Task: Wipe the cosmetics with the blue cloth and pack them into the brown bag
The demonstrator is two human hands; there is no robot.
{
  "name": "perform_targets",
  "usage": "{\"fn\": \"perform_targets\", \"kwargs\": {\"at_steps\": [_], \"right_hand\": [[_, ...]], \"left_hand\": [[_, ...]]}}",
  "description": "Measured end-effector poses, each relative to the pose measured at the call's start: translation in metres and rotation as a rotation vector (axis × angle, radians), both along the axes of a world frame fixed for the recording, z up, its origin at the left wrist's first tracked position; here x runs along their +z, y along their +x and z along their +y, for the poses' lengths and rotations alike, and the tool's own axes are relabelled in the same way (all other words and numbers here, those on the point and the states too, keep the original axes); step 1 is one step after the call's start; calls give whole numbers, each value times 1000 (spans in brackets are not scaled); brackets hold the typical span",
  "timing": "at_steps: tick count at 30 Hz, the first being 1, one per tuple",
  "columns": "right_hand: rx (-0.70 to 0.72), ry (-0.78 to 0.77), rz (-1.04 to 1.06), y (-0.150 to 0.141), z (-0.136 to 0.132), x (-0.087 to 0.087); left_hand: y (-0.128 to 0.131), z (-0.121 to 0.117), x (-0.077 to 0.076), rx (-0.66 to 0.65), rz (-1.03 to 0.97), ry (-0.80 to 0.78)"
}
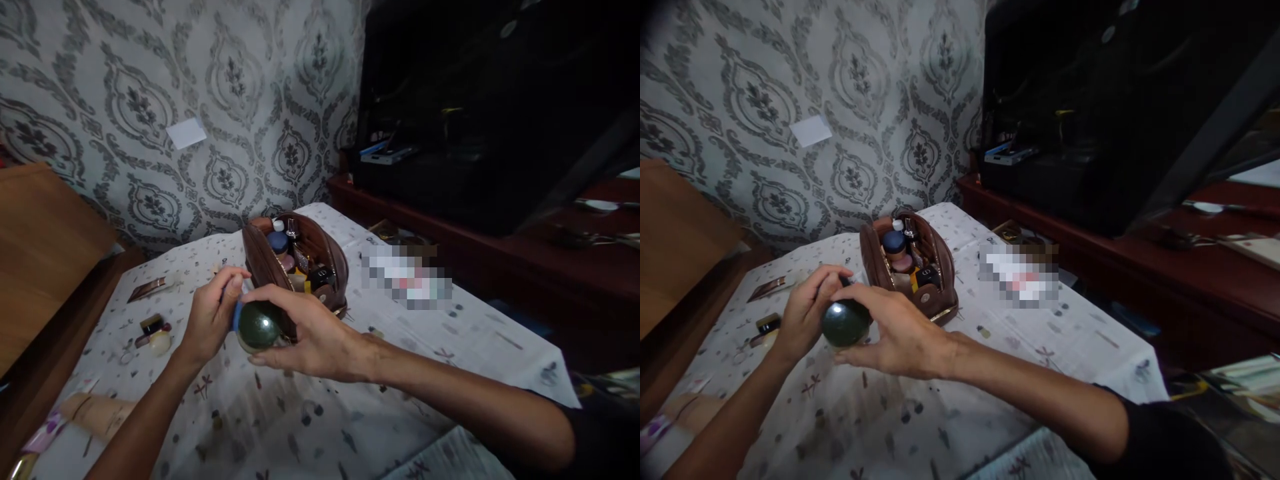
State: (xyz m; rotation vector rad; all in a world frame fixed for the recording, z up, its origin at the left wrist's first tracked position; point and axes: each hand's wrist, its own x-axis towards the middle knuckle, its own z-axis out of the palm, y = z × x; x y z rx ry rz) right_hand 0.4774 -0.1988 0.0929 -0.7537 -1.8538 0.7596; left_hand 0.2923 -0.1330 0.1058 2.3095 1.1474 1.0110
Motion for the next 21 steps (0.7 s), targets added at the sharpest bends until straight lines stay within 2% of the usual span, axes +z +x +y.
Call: {"fn": "perform_targets", "kwargs": {"at_steps": [3, 6, 9, 11, 13, 15, 18, 20, 21], "right_hand": [[2, 4, -2, 2, -2, -4], [9, -3, -25, 3, -6, -13], [21, -2, -84, 5, -11, -20], [25, 8, -106, 9, -14, -22], [11, 6, -91, 13, -18, -20], [-16, -27, -35, 18, -21, -14], [-93, -80, 103, 29, -21, -1], [-179, -77, 203, 40, -16, 8], [-227, -72, 248, 45, -12, 12]], "left_hand": [[-5, 4, -11, 47, 191, 98], [-21, 5, -31, 108, 544, 157], [-44, 4, -45, 38, 945, -36], [-55, 4, -44, -11, 1061, -143], [-57, 5, -32, -32, 1016, -84], [-44, 7, -14, -54, 858, 96], [-7, 8, 15, -77, 556, 344], [20, 7, 27, -170, 483, 443], [31, 8, 30, -221, 512, 470]]}}
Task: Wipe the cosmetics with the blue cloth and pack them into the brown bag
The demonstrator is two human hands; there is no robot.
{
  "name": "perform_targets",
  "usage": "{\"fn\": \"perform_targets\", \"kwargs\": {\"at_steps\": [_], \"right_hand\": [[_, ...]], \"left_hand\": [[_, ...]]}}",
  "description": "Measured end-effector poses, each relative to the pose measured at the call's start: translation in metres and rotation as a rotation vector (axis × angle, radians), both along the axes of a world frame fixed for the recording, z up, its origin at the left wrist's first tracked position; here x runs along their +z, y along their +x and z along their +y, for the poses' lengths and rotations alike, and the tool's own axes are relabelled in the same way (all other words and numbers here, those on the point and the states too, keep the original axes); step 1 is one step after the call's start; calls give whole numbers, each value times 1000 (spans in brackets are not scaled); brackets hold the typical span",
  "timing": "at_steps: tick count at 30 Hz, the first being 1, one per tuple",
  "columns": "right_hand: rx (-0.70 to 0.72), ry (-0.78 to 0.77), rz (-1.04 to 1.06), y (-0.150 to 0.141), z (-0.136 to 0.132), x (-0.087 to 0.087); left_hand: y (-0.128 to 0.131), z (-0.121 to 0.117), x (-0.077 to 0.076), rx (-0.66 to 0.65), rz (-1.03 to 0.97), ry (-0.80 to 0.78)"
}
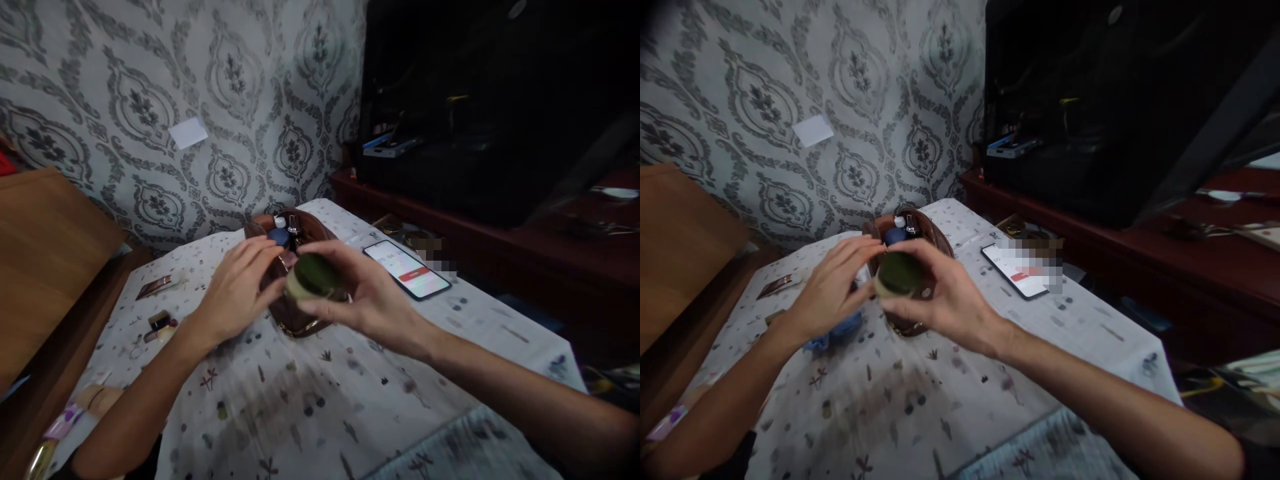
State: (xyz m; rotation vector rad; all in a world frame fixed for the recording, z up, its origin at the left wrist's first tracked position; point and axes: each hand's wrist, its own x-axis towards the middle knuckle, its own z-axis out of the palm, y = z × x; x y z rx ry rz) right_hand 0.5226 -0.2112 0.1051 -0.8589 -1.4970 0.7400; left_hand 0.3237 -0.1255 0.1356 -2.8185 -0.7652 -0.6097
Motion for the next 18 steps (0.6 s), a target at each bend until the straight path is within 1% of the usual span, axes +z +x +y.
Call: {"fn": "perform_targets", "kwargs": {"at_steps": [2, 4, 7, 9, 11, 14, 16, 18], "right_hand": [[-81, -5, 60, 11, 10, 6], [-122, -21, 82, 19, 21, 10], [-124, -33, 79, 26, 39, 14], [-106, -33, 82, 27, 51, 17], [-94, -26, 78, 26, 62, 20], [-82, -20, 53, 27, 76, 21], [-59, -30, 40, 28, 85, 18], [-22, -54, 31, 30, 91, 13]], "left_hand": [[18, 2, 3, -65, 144, -3], [30, 6, 5, -74, 289, -50], [44, 18, 13, -32, 422, -135], [54, 26, 19, 8, 514, -164], [63, 32, 23, 23, 593, -181], [73, 36, 24, -38, 566, -229], [75, 35, 24, -88, 520, -301], [74, 34, 25, -108, 499, -387]]}}
